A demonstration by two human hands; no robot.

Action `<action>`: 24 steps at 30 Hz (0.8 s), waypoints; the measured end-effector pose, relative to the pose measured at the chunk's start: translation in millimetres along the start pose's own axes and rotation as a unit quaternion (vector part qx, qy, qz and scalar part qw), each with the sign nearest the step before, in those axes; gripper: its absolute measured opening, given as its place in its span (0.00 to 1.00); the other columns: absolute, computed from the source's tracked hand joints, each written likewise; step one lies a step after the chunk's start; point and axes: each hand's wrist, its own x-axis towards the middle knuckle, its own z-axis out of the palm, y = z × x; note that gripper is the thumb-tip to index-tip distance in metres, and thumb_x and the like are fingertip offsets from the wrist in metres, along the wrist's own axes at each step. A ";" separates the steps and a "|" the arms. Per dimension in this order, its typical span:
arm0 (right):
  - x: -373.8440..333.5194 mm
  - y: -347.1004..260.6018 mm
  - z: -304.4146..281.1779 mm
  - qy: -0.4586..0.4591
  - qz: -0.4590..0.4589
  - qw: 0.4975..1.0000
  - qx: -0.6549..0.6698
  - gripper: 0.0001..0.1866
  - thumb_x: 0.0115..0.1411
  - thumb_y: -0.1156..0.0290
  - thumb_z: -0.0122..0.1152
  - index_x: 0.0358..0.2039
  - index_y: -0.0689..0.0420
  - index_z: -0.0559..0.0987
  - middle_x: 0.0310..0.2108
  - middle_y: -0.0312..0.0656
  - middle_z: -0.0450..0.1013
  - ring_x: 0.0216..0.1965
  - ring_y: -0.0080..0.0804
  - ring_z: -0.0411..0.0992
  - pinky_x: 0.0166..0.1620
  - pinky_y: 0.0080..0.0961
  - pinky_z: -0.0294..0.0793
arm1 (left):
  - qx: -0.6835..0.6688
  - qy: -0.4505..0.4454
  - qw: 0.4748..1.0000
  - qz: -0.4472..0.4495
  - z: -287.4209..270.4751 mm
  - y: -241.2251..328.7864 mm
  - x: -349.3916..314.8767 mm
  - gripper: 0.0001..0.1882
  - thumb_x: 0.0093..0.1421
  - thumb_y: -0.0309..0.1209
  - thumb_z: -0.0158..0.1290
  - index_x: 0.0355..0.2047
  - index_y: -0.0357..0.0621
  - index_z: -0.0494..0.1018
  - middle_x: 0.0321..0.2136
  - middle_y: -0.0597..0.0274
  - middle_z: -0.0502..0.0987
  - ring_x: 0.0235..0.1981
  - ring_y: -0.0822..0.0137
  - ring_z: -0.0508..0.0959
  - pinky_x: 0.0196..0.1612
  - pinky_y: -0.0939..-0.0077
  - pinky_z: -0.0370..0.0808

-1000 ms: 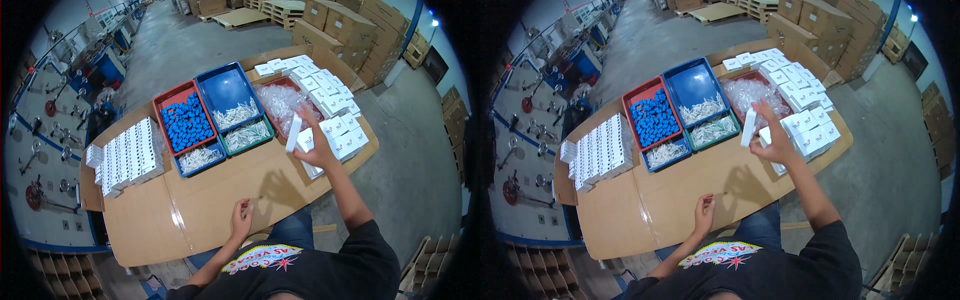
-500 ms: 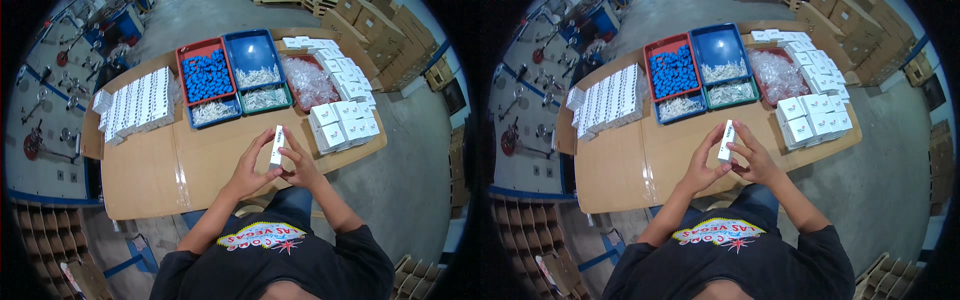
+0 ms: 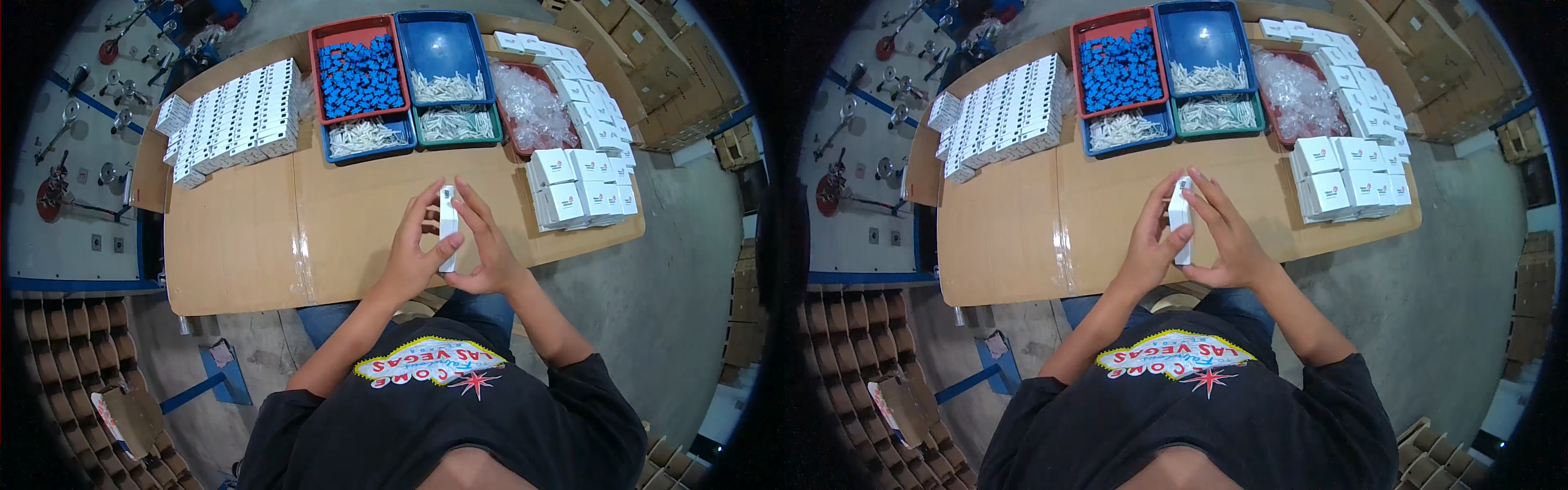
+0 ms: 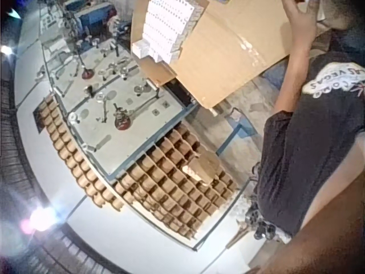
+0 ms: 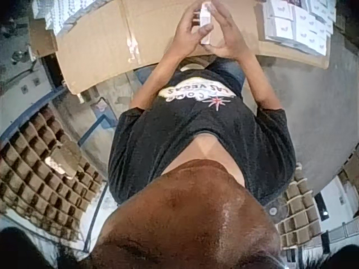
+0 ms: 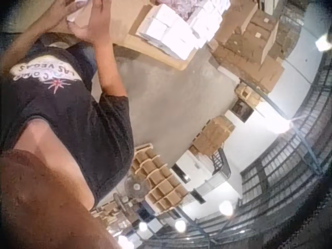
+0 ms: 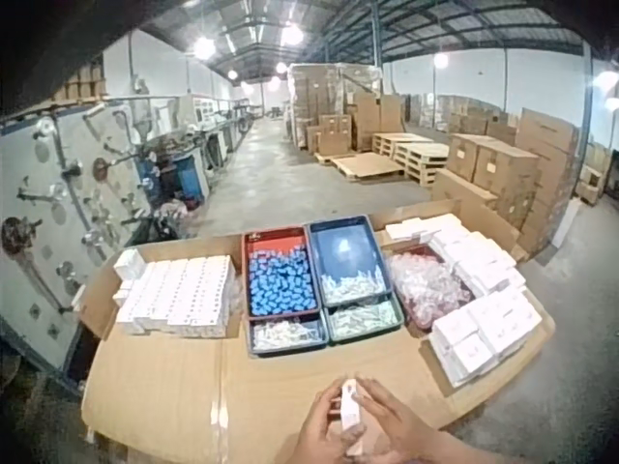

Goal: The person assembles small electrical components by hand. They open a white cardboard box, place a plastic bag containing white connectors and a blue plastic cap inside, and then close the box. The person repeats this process for multiple units, stacking the finished boxes on the table.

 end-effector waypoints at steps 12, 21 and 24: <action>-0.6 11.4 21.8 0.039 -0.008 0.997 0.058 0.58 0.47 0.41 0.79 0.67 0.64 0.62 0.62 0.60 0.62 0.63 0.57 0.64 0.64 0.44 0.67 | -0.208 0.061 0.956 -0.197 28.1 6.3 -12.6 0.35 0.74 0.60 0.37 0.62 0.40 0.66 0.51 0.58 0.75 0.49 0.68 0.79 0.51 0.72 0.77; 0.3 16.3 41.1 0.062 -0.036 0.997 0.030 0.59 0.55 0.30 0.64 0.65 0.74 0.64 0.59 0.64 0.66 0.59 0.58 0.68 0.62 0.46 0.69 | -0.229 0.134 0.949 -0.173 30.0 12.7 -13.3 0.31 0.75 0.58 0.39 0.48 0.40 0.72 0.32 0.66 0.76 0.31 0.76 0.77 0.31 0.80 0.73; -2.2 18.0 45.1 0.064 -0.035 0.997 0.014 0.57 0.58 0.29 0.58 0.65 0.75 0.64 0.59 0.65 0.66 0.58 0.58 0.69 0.61 0.46 0.70 | -0.236 0.141 0.943 -0.186 28.9 12.2 -12.9 0.30 0.75 0.58 0.39 0.46 0.40 0.72 0.30 0.67 0.75 0.29 0.77 0.76 0.30 0.80 0.73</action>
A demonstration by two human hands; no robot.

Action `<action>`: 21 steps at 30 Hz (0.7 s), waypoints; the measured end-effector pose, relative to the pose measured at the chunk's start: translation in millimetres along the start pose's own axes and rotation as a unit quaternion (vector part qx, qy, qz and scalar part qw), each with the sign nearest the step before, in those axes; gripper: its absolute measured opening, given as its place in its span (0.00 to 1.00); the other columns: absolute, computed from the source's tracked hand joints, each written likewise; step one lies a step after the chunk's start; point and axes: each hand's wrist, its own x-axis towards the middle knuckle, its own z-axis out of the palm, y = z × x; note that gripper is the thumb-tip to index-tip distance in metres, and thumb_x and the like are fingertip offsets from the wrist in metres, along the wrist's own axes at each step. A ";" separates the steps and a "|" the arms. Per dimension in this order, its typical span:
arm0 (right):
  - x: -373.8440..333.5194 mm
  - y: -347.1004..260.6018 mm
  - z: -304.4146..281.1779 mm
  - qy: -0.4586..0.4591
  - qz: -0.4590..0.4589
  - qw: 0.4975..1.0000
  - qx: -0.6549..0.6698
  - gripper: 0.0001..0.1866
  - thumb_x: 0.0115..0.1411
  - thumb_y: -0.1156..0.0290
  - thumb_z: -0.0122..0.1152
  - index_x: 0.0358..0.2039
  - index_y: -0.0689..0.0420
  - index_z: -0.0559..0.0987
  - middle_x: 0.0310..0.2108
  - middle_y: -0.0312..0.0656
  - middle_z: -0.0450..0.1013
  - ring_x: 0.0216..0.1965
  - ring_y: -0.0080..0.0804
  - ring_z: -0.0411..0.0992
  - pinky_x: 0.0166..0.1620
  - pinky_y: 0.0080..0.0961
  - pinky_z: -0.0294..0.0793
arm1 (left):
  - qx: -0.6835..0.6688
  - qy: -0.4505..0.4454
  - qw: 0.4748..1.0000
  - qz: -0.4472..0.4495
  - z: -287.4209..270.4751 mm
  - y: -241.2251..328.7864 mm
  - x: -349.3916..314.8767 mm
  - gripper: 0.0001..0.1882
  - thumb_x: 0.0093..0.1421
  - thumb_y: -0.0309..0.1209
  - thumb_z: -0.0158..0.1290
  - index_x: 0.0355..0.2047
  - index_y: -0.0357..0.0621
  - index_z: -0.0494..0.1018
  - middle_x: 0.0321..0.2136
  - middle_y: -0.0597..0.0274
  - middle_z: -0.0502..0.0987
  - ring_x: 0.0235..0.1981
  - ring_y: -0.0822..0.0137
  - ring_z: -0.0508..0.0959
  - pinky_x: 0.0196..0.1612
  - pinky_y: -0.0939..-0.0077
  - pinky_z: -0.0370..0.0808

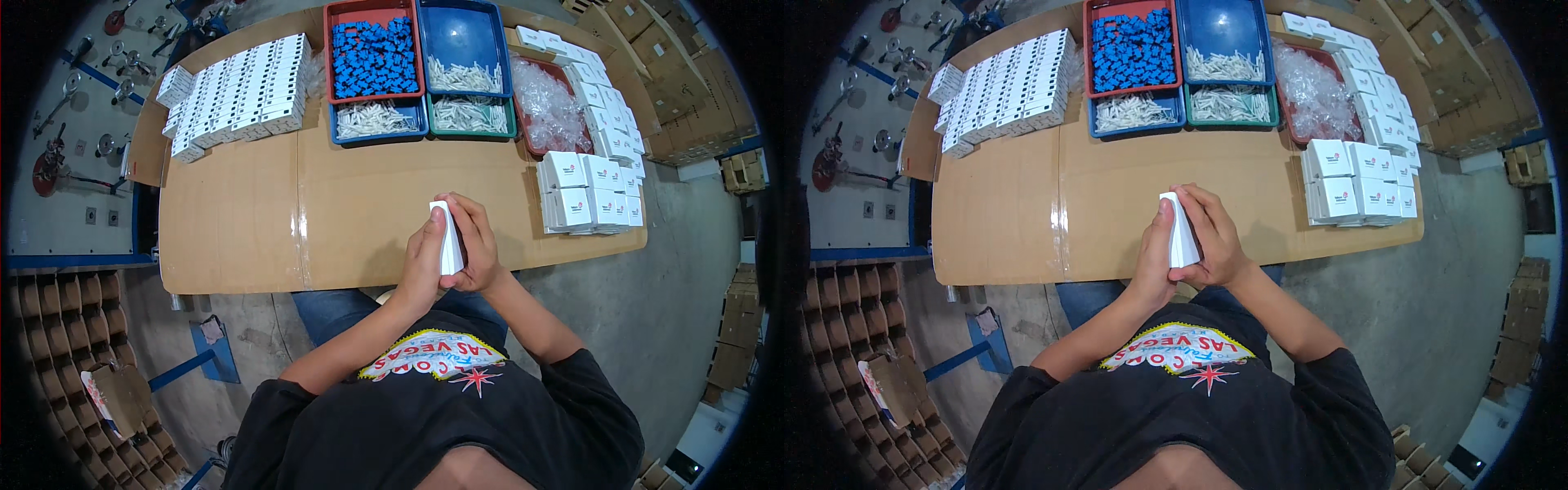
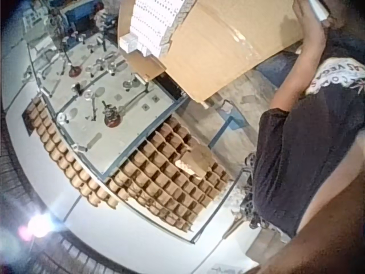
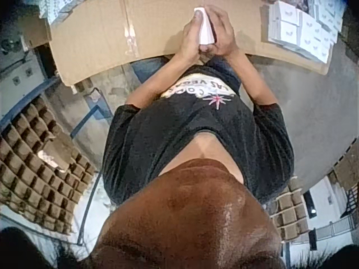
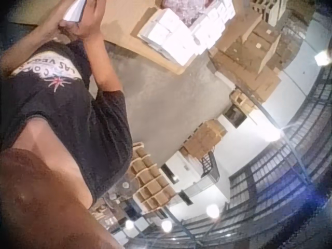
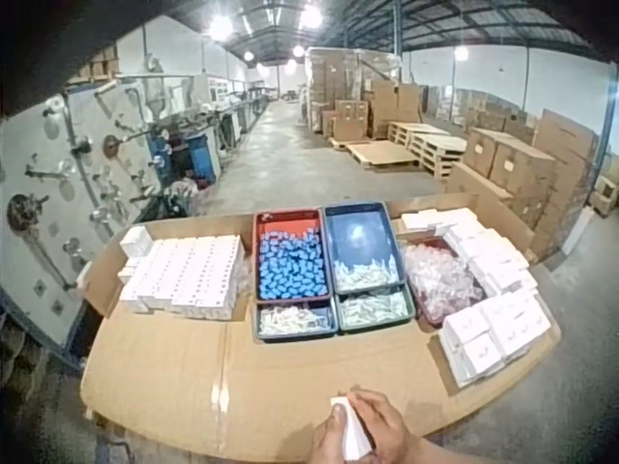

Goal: The person assembles small electrical components by hand. They open a white cardboard box, place a plastic bag containing white connectors and a blue plastic cap inside, and then close the box. The person repeats this process for multiple units, stacking the finished boxes on the table.

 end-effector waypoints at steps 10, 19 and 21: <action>14.8 -1.6 4.0 -0.015 -0.023 0.998 -0.059 0.46 0.67 0.39 0.51 0.69 0.68 0.62 0.67 0.67 0.60 0.67 0.64 0.63 0.65 0.52 0.65 | -0.003 0.000 0.997 0.074 -9.4 -2.3 10.2 0.32 0.74 0.51 0.44 0.65 0.35 0.62 0.49 0.55 0.74 0.50 0.67 0.76 0.53 0.73 0.73; -15.7 -6.6 39.3 0.101 -0.038 0.979 0.173 0.32 0.66 0.66 0.61 0.68 0.52 0.59 0.70 0.72 0.53 0.70 0.71 0.55 0.69 0.59 0.60 | 0.222 -0.123 0.912 0.322 -44.4 10.2 18.3 0.56 0.50 0.39 0.68 0.74 0.39 0.48 0.67 0.46 0.62 0.71 0.50 0.61 0.73 0.56 0.54; -19.7 -7.0 42.5 0.113 -0.037 0.972 0.202 0.30 0.68 0.64 0.61 0.65 0.51 0.59 0.70 0.73 0.52 0.71 0.70 0.55 0.69 0.59 0.60 | 0.253 -0.138 0.891 0.351 -47.0 12.1 17.2 0.57 0.48 0.39 0.69 0.73 0.39 0.50 0.67 0.44 0.63 0.71 0.48 0.60 0.74 0.54 0.52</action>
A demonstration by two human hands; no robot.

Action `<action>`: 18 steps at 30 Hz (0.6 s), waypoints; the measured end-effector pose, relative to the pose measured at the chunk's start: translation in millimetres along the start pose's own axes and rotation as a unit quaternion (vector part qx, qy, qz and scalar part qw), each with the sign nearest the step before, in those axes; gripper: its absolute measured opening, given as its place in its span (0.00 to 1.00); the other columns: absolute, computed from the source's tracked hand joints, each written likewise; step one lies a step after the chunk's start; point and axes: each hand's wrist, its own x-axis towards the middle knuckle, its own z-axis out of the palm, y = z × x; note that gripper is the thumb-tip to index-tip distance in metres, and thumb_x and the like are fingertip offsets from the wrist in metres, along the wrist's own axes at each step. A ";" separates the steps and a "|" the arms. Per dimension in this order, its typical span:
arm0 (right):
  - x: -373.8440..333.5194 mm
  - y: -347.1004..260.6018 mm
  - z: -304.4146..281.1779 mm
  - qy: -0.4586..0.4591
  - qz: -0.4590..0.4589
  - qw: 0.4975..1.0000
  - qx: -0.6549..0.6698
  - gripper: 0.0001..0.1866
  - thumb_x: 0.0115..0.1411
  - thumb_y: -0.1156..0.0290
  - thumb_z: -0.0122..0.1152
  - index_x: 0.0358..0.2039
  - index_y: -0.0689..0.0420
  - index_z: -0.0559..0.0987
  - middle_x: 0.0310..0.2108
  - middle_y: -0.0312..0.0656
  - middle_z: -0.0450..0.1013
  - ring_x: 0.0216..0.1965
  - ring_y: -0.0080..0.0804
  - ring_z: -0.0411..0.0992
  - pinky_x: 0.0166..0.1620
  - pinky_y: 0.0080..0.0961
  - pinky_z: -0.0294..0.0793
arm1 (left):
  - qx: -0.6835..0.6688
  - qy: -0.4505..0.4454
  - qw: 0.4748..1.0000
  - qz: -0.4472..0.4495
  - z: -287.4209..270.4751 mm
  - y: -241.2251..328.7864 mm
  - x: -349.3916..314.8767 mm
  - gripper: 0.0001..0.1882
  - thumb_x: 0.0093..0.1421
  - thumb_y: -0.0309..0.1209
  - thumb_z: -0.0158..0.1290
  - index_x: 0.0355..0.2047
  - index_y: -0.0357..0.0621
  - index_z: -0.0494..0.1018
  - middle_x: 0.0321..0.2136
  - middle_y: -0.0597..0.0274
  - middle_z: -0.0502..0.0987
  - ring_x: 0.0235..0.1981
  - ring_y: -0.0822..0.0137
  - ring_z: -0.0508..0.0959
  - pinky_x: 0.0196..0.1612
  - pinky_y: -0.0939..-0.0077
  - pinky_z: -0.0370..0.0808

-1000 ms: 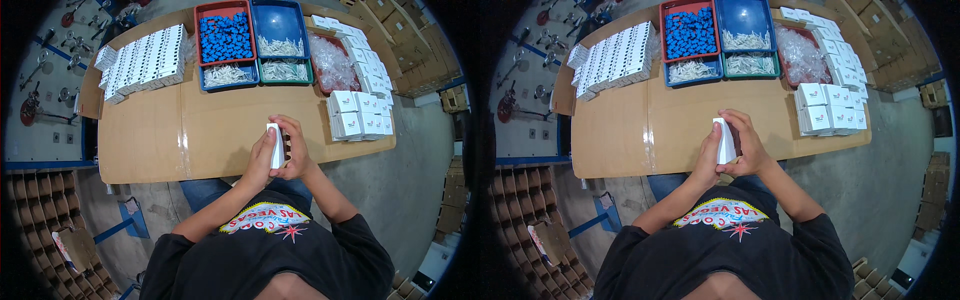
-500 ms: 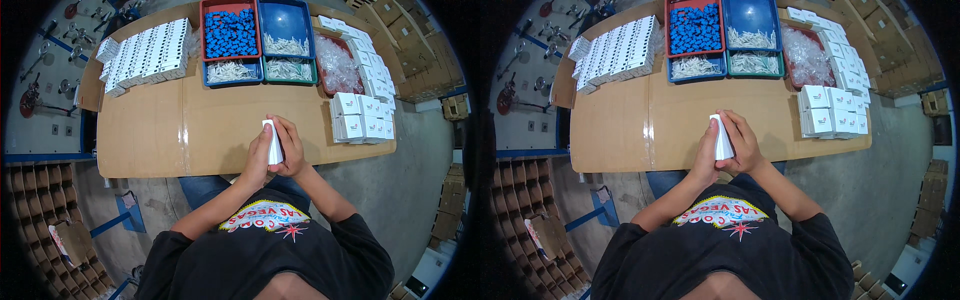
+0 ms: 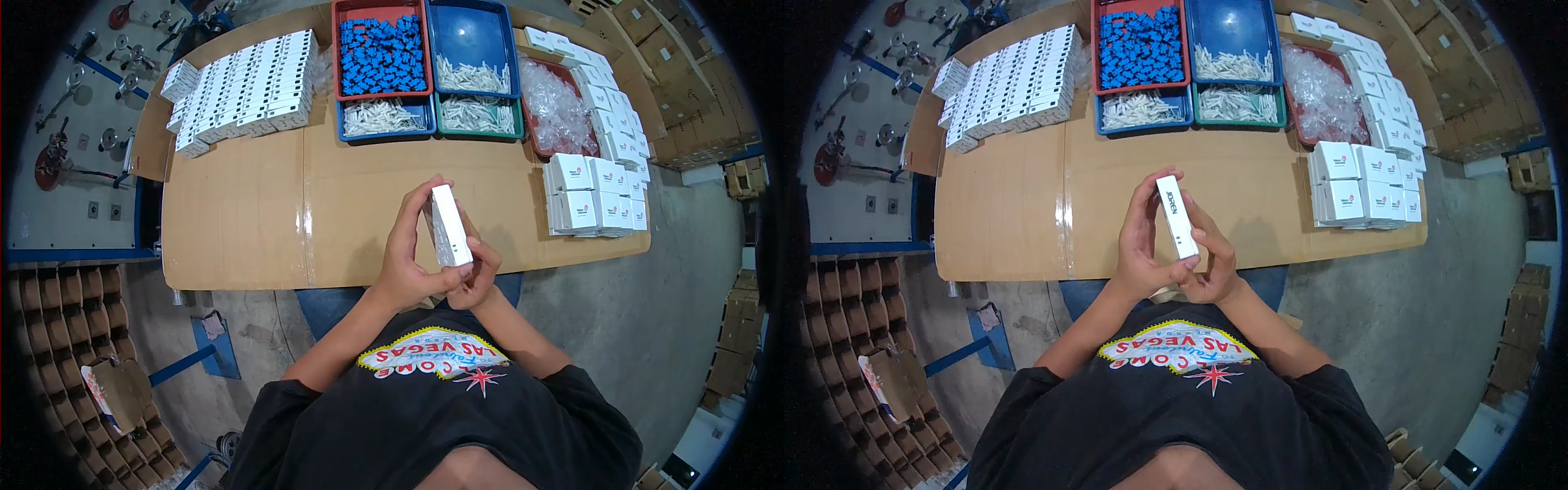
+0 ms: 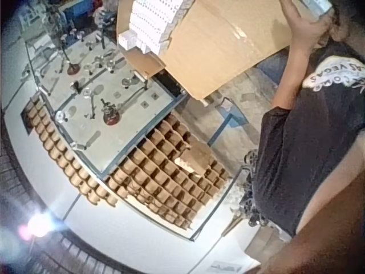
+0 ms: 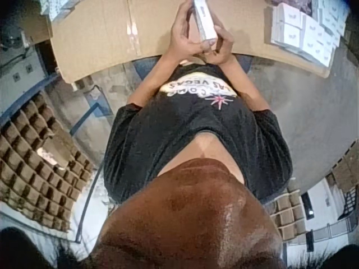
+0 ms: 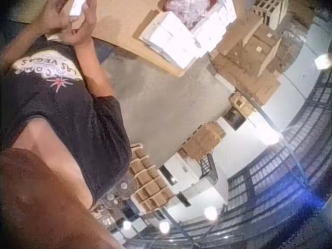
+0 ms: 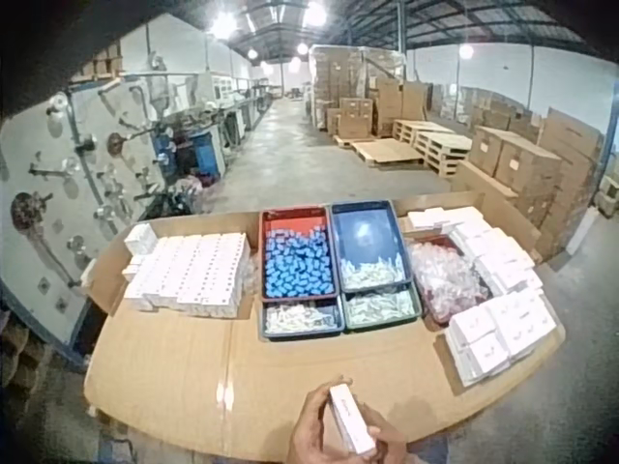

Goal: The person assembles small electrical components by hand. They open a white cardboard box, place a plastic bag containing white connectors and a blue plastic cap inside, and then close the box. The person repeats this process for multiple units, stacking the finished boxes on the table.

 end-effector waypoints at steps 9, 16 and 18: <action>6.8 -8.0 -2.0 -0.003 -0.037 0.999 -0.009 0.31 0.67 0.62 0.63 0.65 0.52 0.60 0.70 0.73 0.52 0.71 0.69 0.55 0.69 0.57 0.59 | 0.072 -0.066 0.995 0.035 -12.9 2.7 2.6 0.57 0.49 0.41 0.70 0.74 0.40 0.50 0.69 0.43 0.60 0.72 0.48 0.60 0.73 0.54 0.55; 34.0 -12.5 -14.6 -0.126 0.140 0.968 -0.167 0.38 0.63 0.54 0.62 0.69 0.61 0.66 0.71 0.62 0.55 0.70 0.61 0.58 0.68 0.52 0.61 | -0.316 0.177 0.818 -0.446 6.4 5.6 0.9 0.32 0.68 0.55 0.51 0.64 0.50 0.64 0.53 0.57 0.74 0.53 0.63 0.77 0.55 0.62 0.77; 27.5 -2.6 -15.9 -0.130 0.172 0.964 -0.159 0.37 0.63 0.53 0.62 0.66 0.62 0.68 0.70 0.60 0.59 0.69 0.57 0.61 0.68 0.47 0.61 | -0.304 0.194 0.810 -0.462 12.0 11.3 -1.1 0.32 0.68 0.64 0.45 0.58 0.53 0.68 0.46 0.64 0.76 0.47 0.68 0.78 0.49 0.65 0.79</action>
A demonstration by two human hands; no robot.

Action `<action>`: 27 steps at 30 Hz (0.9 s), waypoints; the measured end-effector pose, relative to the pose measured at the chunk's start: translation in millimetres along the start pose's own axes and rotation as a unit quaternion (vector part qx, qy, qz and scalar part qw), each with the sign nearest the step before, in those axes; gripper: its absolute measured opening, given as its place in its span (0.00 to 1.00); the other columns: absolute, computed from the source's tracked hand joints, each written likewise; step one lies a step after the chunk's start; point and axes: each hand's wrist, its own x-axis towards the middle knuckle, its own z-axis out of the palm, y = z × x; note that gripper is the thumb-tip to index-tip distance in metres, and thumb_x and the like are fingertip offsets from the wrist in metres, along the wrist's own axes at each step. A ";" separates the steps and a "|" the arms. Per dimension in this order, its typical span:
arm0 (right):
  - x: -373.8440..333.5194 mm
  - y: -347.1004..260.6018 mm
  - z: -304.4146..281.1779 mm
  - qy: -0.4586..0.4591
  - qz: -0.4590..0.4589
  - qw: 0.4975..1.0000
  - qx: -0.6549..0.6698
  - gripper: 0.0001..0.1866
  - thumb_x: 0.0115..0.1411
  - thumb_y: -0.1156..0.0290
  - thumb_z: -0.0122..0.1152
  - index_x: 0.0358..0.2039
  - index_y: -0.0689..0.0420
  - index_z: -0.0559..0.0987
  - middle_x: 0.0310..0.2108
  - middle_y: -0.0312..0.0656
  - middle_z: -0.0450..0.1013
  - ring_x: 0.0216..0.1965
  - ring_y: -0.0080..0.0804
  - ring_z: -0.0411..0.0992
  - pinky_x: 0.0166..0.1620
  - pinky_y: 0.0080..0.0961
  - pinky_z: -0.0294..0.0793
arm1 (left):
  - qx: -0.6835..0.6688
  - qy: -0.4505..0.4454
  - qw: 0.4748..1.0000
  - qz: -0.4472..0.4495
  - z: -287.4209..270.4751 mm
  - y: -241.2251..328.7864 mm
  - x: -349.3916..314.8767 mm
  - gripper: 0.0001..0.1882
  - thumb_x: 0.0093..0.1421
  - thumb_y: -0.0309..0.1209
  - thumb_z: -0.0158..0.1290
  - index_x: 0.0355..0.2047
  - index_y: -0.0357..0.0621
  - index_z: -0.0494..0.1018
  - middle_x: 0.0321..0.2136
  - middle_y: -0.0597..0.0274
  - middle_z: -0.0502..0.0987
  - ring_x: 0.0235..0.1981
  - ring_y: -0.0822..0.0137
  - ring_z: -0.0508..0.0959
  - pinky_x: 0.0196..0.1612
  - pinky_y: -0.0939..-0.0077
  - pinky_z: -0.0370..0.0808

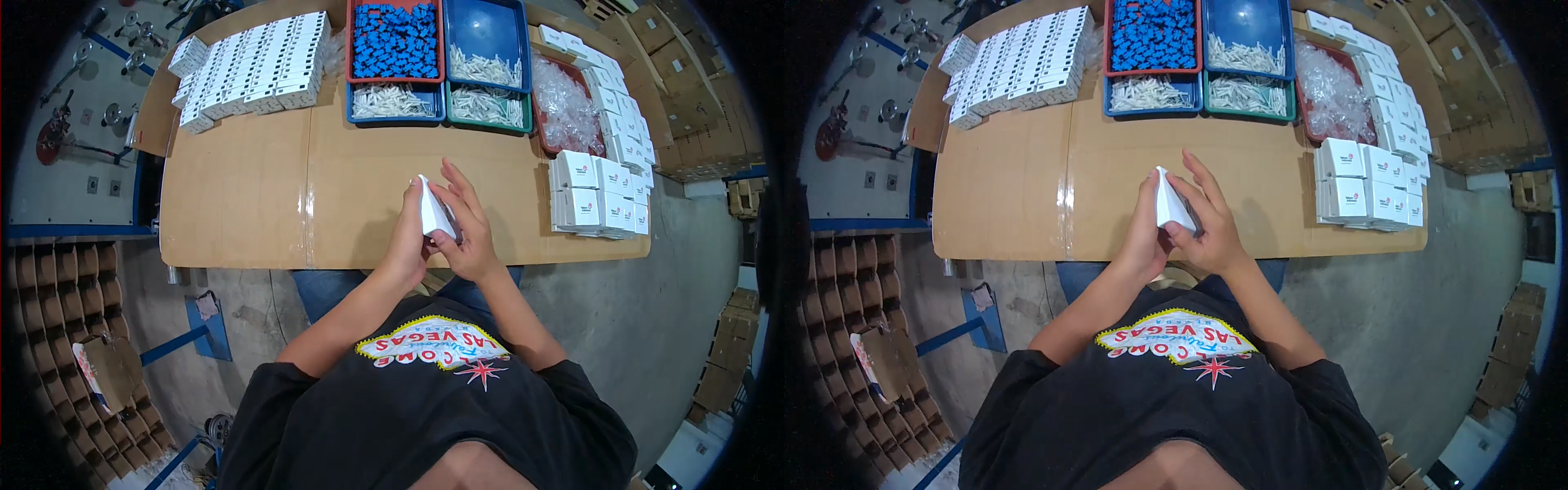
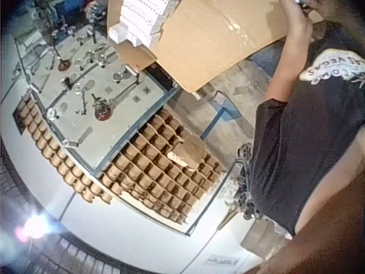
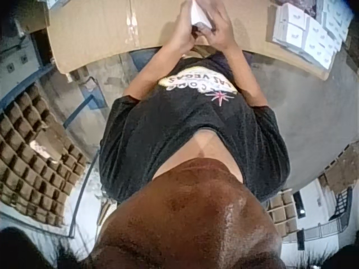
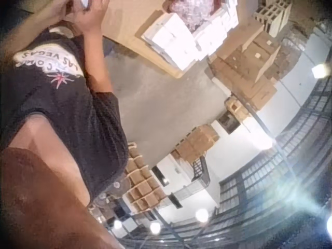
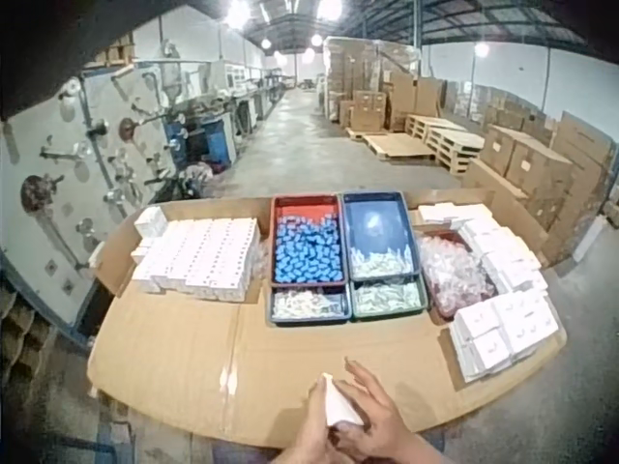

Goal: The person assembles small electrical components by hand. They open a white cardboard box, place a plastic bag containing white connectors and a blue plastic cap inside, and then close the box. The person repeats this process for multiple units, stacking the finished boxes on the table.

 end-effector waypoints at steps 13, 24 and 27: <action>-3.2 -3.1 10.4 0.003 -0.014 1.000 0.004 0.39 0.68 0.49 0.54 0.67 0.69 0.63 0.64 0.63 0.64 0.64 0.60 0.65 0.66 0.43 0.64 | -0.008 0.020 1.000 0.006 2.0 -15.8 -2.5 0.32 0.70 0.62 0.44 0.62 0.53 0.67 0.49 0.64 0.75 0.50 0.68 0.77 0.51 0.69 0.76; -9.0 3.1 24.1 0.049 -0.041 0.998 0.007 0.40 0.72 0.44 0.46 0.64 0.73 0.67 0.62 0.65 0.67 0.62 0.61 0.68 0.64 0.44 0.66 | -0.033 0.047 0.997 0.049 5.0 -24.0 -3.7 0.28 0.72 0.58 0.45 0.59 0.50 0.68 0.46 0.65 0.75 0.46 0.72 0.76 0.50 0.71 0.75; -8.9 5.5 27.2 0.060 -0.045 0.997 0.001 0.40 0.74 0.43 0.41 0.63 0.74 0.69 0.60 0.65 0.70 0.61 0.61 0.70 0.63 0.44 0.68 | -0.034 0.048 0.996 0.073 5.6 -25.5 -3.6 0.27 0.72 0.57 0.45 0.56 0.49 0.70 0.44 0.66 0.75 0.44 0.73 0.76 0.48 0.73 0.75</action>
